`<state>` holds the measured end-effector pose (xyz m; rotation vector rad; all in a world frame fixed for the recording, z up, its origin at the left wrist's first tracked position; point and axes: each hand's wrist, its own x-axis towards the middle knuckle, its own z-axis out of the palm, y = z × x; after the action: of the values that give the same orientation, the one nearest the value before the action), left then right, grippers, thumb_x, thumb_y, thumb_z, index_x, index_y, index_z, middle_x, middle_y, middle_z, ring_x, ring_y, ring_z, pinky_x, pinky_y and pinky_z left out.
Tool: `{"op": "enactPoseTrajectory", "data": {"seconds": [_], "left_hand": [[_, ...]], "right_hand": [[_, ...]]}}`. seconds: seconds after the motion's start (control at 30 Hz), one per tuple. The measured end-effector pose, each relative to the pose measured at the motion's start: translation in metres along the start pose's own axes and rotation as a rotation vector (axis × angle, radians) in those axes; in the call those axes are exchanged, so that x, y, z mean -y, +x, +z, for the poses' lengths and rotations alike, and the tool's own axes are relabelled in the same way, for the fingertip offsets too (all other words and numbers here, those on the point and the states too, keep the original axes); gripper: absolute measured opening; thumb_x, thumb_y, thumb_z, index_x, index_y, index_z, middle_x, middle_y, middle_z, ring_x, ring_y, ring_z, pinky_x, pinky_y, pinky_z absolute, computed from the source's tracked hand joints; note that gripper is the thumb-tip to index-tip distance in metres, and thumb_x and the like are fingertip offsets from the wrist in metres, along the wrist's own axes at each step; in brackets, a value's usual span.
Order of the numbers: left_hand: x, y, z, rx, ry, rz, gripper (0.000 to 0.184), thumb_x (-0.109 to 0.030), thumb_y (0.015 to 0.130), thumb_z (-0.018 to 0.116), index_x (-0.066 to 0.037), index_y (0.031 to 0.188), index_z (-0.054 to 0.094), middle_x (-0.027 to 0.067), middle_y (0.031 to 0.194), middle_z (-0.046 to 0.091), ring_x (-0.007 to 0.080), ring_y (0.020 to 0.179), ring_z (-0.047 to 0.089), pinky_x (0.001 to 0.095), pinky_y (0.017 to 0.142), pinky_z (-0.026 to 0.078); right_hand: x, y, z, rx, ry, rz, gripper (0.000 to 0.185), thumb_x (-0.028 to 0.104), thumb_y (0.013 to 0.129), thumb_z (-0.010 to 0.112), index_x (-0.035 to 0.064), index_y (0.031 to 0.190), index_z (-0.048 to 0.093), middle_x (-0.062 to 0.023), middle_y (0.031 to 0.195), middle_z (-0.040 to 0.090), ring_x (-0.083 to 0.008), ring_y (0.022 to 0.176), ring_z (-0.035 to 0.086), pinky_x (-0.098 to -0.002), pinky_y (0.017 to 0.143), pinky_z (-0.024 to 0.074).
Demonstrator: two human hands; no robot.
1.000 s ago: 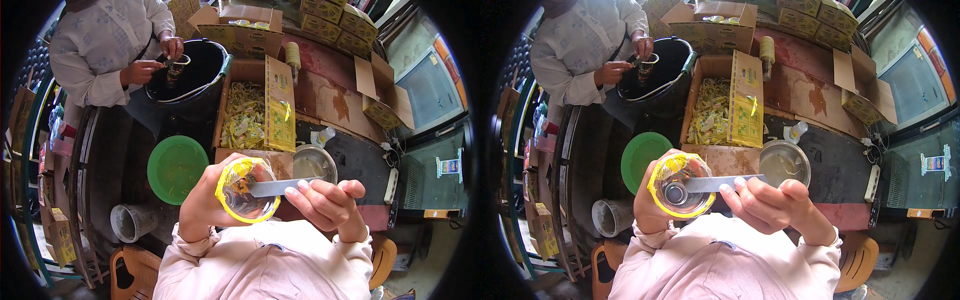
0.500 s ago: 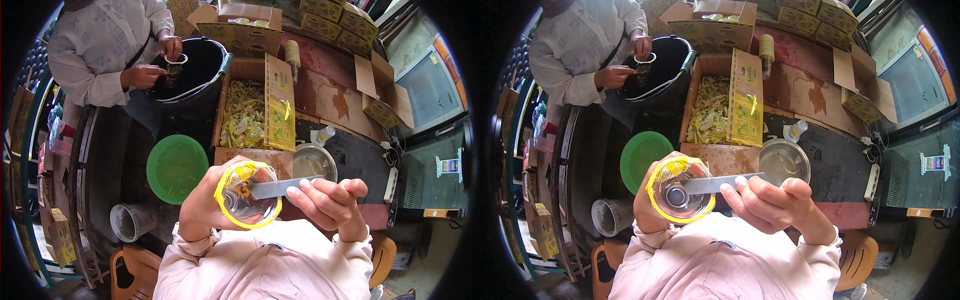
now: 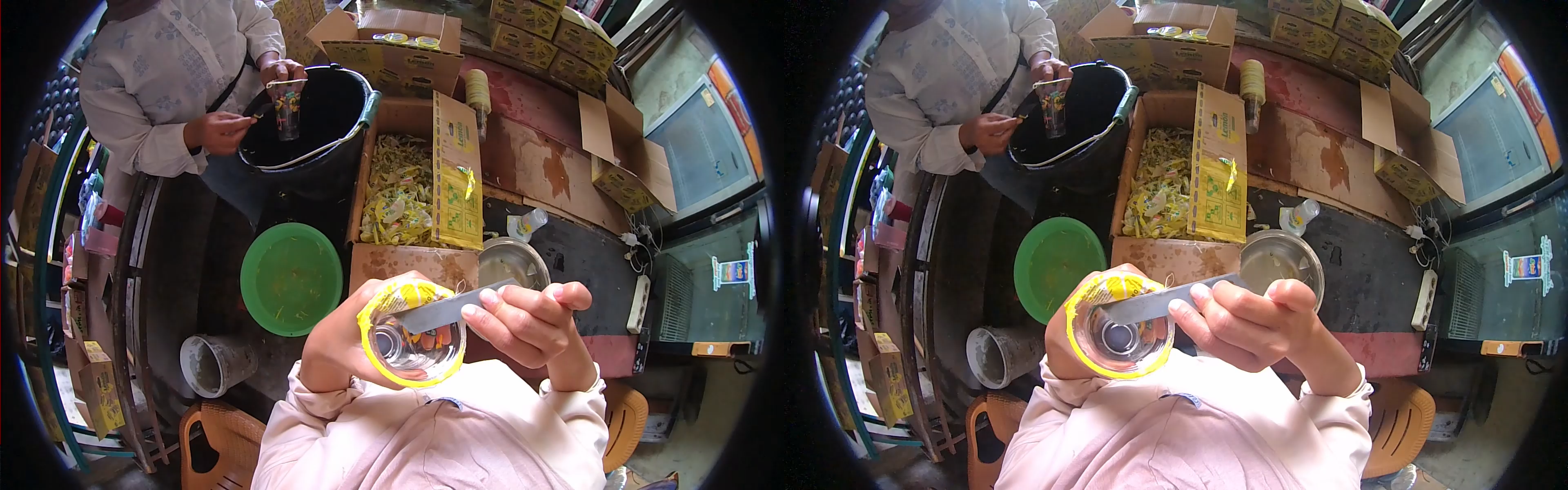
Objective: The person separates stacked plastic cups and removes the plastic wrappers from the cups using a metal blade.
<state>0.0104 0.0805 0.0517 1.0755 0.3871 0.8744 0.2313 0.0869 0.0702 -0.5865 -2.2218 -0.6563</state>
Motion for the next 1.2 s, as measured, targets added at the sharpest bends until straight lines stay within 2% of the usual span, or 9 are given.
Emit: {"op": "enactPoseTrajectory", "data": {"seconds": [0.27, 0.37, 0.43, 0.7, 0.8, 0.93, 1.03, 1.07, 1.2], "left_hand": [[-0.002, 0.003, -0.006, 0.028, -0.014, 0.048, 0.079, -0.008, 0.052, 0.084, 0.0, 0.113, 0.035, 0.0115, 0.093, 0.06, 0.0138, 0.083, 0.057, 0.0252, 0.073, 0.046], [0.005, 0.002, -0.011, 0.004, -0.206, 0.013, 0.081, -0.008, 0.052, 0.084, -0.002, 0.112, 0.03, 0.0137, 0.095, 0.059, 0.0164, 0.087, 0.056, 0.0272, 0.076, 0.046], [0.004, 0.001, -0.015, -0.016, -0.19, 0.024, 0.08, -0.007, 0.05, 0.084, -0.002, 0.11, 0.031, 0.0132, 0.096, 0.058, 0.0155, 0.088, 0.055, 0.0271, 0.078, 0.045], [0.012, -0.004, -0.041, -0.133, 0.127, 0.11, 0.074, -0.009, 0.052, 0.082, 0.001, 0.114, 0.043, 0.0053, 0.102, 0.052, 0.0121, 0.094, 0.053, 0.0252, 0.082, 0.043], [0.012, -0.005, -0.042, -0.187, 0.268, 0.149, 0.063, -0.009, 0.056, 0.078, 0.002, 0.111, 0.05, 0.0062, 0.101, 0.054, 0.0129, 0.093, 0.054, 0.0251, 0.082, 0.044], [0.011, -0.009, -0.035, -0.286, 0.195, 0.136, 0.055, -0.012, 0.061, 0.072, 0.001, 0.11, 0.051, 0.008, 0.103, 0.056, 0.0151, 0.091, 0.056, 0.0284, 0.082, 0.044], [0.015, -0.006, -0.036, -0.248, 0.436, 0.157, 0.058, -0.014, 0.059, 0.071, 0.002, 0.111, 0.05, 0.0091, 0.103, 0.056, 0.0162, 0.093, 0.056, 0.0279, 0.082, 0.044], [0.014, -0.005, -0.034, -0.227, 0.497, 0.138, 0.061, -0.016, 0.058, 0.071, 0.002, 0.112, 0.049, 0.0123, 0.103, 0.056, 0.0218, 0.094, 0.058, 0.0294, 0.083, 0.044], [0.021, -0.003, -0.039, -0.12, 0.833, 0.133, 0.068, -0.02, 0.057, 0.075, 0.002, 0.116, 0.047, 0.0185, 0.107, 0.055, 0.0326, 0.095, 0.057, 0.0351, 0.085, 0.044]], "right_hand": [[-0.007, -0.001, -0.006, 0.022, -0.016, 0.093, 0.013, 0.014, 0.07, 0.068, 0.0209, 0.081, 0.067, 0.0096, 0.069, 0.058, -0.0046, 0.06, 0.053, -0.0298, 0.08, 0.0241], [-0.01, -0.004, 0.001, -0.037, -0.002, 0.218, 0.013, 0.017, 0.068, 0.066, 0.0201, 0.081, 0.068, 0.0103, 0.067, 0.057, -0.0022, 0.06, 0.053, -0.0293, 0.074, 0.0204], [-0.011, -0.013, 0.015, -0.069, 0.037, 0.347, 0.021, 0.009, 0.065, 0.068, 0.0179, 0.083, 0.066, 0.0091, 0.066, 0.054, -0.0061, 0.059, 0.052, -0.0304, 0.073, 0.0216], [0.055, -0.101, 0.087, 0.425, 0.104, 0.643, 0.02, 0.01, 0.066, 0.067, 0.015, 0.086, 0.065, 0.0034, 0.07, 0.049, -0.0124, 0.075, 0.05, -0.0341, 0.074, 0.0239], [0.067, -0.131, 0.098, 0.545, 0.04, 0.649, 0.018, 0.016, 0.069, 0.068, 0.0146, 0.087, 0.065, 0.0022, 0.074, 0.051, -0.0136, 0.079, 0.05, -0.0358, 0.075, 0.0245], [0.066, -0.123, 0.086, 0.589, 0.312, 0.779, 0.025, 0.032, 0.071, 0.07, 0.016, 0.089, 0.066, 0.0009, 0.077, 0.053, -0.0142, 0.08, 0.05, -0.0368, 0.078, 0.0241], [0.043, -0.083, 0.07, 0.267, 0.421, 0.879, 0.031, 0.036, 0.069, 0.072, 0.0153, 0.092, 0.066, 0.0007, 0.08, 0.056, -0.0127, 0.08, 0.051, -0.0347, 0.08, 0.0251], [0.032, -0.062, 0.06, 0.173, 0.439, 0.857, 0.034, 0.035, 0.068, 0.073, 0.0142, 0.094, 0.066, 0.0002, 0.082, 0.059, -0.0129, 0.077, 0.053, -0.0317, 0.078, 0.0297], [0.011, 0.022, 0.04, 0.045, 0.463, 0.597, 0.032, 0.029, 0.065, 0.076, 0.0102, 0.09, 0.066, -0.0019, 0.077, 0.059, -0.0176, 0.071, 0.055, -0.0307, 0.068, 0.0391]]}}
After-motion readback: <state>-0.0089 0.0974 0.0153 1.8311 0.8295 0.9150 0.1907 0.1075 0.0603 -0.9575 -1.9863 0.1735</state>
